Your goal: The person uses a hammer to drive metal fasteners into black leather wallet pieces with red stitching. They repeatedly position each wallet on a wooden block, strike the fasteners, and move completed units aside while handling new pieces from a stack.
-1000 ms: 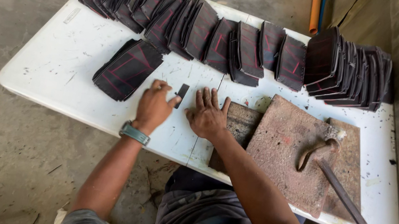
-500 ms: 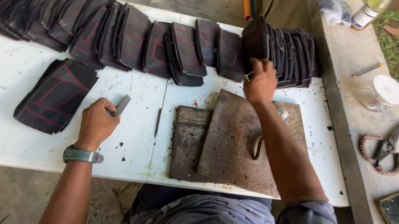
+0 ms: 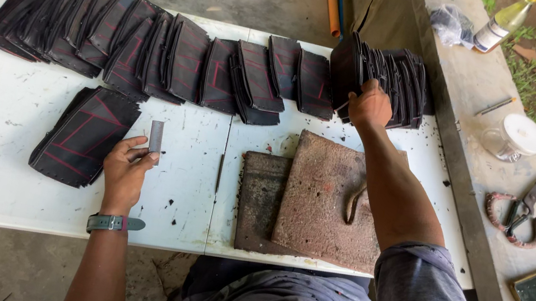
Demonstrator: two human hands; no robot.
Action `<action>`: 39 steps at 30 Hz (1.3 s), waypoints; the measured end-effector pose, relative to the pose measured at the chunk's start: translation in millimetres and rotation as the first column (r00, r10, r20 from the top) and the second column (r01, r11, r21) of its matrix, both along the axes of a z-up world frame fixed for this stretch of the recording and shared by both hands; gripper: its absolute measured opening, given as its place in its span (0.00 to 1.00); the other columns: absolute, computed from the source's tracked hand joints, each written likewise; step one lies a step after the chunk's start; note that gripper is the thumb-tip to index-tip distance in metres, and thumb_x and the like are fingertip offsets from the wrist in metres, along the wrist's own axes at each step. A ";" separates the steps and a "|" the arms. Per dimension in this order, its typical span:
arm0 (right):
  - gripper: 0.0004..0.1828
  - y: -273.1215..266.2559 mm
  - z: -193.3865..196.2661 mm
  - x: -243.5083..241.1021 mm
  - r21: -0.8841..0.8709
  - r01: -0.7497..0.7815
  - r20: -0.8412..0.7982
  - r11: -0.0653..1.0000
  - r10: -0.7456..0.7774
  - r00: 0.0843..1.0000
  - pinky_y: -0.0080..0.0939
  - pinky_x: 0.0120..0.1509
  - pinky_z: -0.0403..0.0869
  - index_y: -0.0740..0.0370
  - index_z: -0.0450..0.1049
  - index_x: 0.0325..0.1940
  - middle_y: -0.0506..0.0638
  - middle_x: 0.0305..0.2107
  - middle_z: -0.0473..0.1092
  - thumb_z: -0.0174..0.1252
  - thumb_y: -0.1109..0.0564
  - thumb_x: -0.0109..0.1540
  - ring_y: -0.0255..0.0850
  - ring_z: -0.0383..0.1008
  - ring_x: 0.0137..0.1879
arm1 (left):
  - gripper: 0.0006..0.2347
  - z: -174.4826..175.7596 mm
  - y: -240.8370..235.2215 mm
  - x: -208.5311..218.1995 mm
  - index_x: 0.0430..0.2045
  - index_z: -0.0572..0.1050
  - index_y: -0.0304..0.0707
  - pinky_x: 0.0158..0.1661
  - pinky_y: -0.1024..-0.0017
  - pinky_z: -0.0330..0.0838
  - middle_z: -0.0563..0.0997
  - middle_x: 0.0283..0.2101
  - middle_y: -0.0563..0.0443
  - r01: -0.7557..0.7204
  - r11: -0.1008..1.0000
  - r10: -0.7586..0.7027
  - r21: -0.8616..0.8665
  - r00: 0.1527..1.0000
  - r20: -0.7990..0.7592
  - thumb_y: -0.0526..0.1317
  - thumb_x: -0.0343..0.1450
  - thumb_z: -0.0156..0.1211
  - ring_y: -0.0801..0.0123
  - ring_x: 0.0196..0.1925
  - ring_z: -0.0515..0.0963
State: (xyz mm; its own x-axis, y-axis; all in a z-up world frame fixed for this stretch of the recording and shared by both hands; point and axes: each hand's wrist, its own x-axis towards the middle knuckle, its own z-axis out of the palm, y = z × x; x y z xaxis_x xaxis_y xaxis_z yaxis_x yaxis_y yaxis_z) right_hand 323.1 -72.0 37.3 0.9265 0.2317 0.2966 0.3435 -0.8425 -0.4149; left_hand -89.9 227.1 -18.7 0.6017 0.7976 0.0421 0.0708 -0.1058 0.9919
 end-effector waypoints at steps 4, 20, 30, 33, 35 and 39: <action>0.21 4.9 6.6 -11.0 0.133 0.059 -0.072 0.989 -0.050 0.996 0.55 0.54 0.75 0.55 0.69 0.53 0.64 0.43 0.75 0.66 0.53 0.59 0.60 0.77 0.49 | 0.16 -24.8 10.1 -0.8 0.51 0.78 0.24 0.41 0.74 0.78 0.84 0.43 0.42 0.009 0.999 -0.004 -0.034 0.992 0.130 0.27 0.68 0.66 0.70 0.40 0.82; 0.17 -186.2 -7.0 -212.3 0.854 0.138 -0.346 0.502 0.350 0.870 0.34 0.35 0.75 0.69 0.74 0.58 0.50 0.33 0.72 0.56 0.63 0.64 0.38 0.75 0.31 | 0.09 -11.6 -69.6 19.0 0.45 0.70 0.28 0.47 0.67 0.81 0.81 0.45 0.39 0.345 0.937 -0.344 0.051 0.895 0.283 0.26 0.73 0.60 0.64 0.48 0.84; 0.19 -241.8 -33.6 -197.7 0.104 -0.273 0.089 0.956 0.264 0.960 0.54 0.58 0.74 0.54 0.79 0.56 0.55 0.48 0.76 0.62 0.62 0.61 0.58 0.75 0.52 | 0.07 32.9 -177.4 143.2 0.30 0.76 0.31 0.34 0.74 0.77 0.84 0.29 0.44 0.428 0.871 -0.393 0.241 0.902 -0.181 0.37 0.67 0.65 0.67 0.31 0.86; 0.15 -246.1 -33.8 -187.1 0.098 -0.282 0.157 0.954 0.265 0.951 0.53 0.57 0.74 0.56 0.80 0.54 0.55 0.49 0.76 0.63 0.61 0.62 0.57 0.76 0.53 | 0.14 37.4 -173.8 163.5 0.32 0.75 0.34 0.31 0.74 0.78 0.84 0.25 0.48 0.472 0.856 -0.385 0.212 0.855 -0.348 0.45 0.64 0.71 0.70 0.27 0.86; 0.18 -241.2 -25.6 -194.8 -0.014 -0.269 0.336 0.963 0.258 0.906 0.53 0.57 0.73 0.58 0.80 0.53 0.56 0.51 0.76 0.65 0.63 0.58 0.59 0.75 0.53 | 0.17 42.5 -169.8 168.6 0.30 0.76 0.33 0.30 0.73 0.77 0.83 0.23 0.47 0.555 0.804 -0.395 0.211 0.765 -0.508 0.48 0.64 0.74 0.70 0.24 0.84; 0.15 -219.4 -25.4 -244.2 0.384 -0.332 0.144 0.862 0.299 0.943 0.46 0.58 0.75 0.62 0.78 0.53 0.57 0.49 0.75 0.64 0.61 0.62 0.52 0.78 0.55 | 0.14 63.5 -169.6 150.2 0.24 0.79 0.32 0.28 0.73 0.73 0.82 0.20 0.46 0.681 0.701 -0.478 0.212 0.669 -0.569 0.46 0.66 0.73 0.72 0.21 0.81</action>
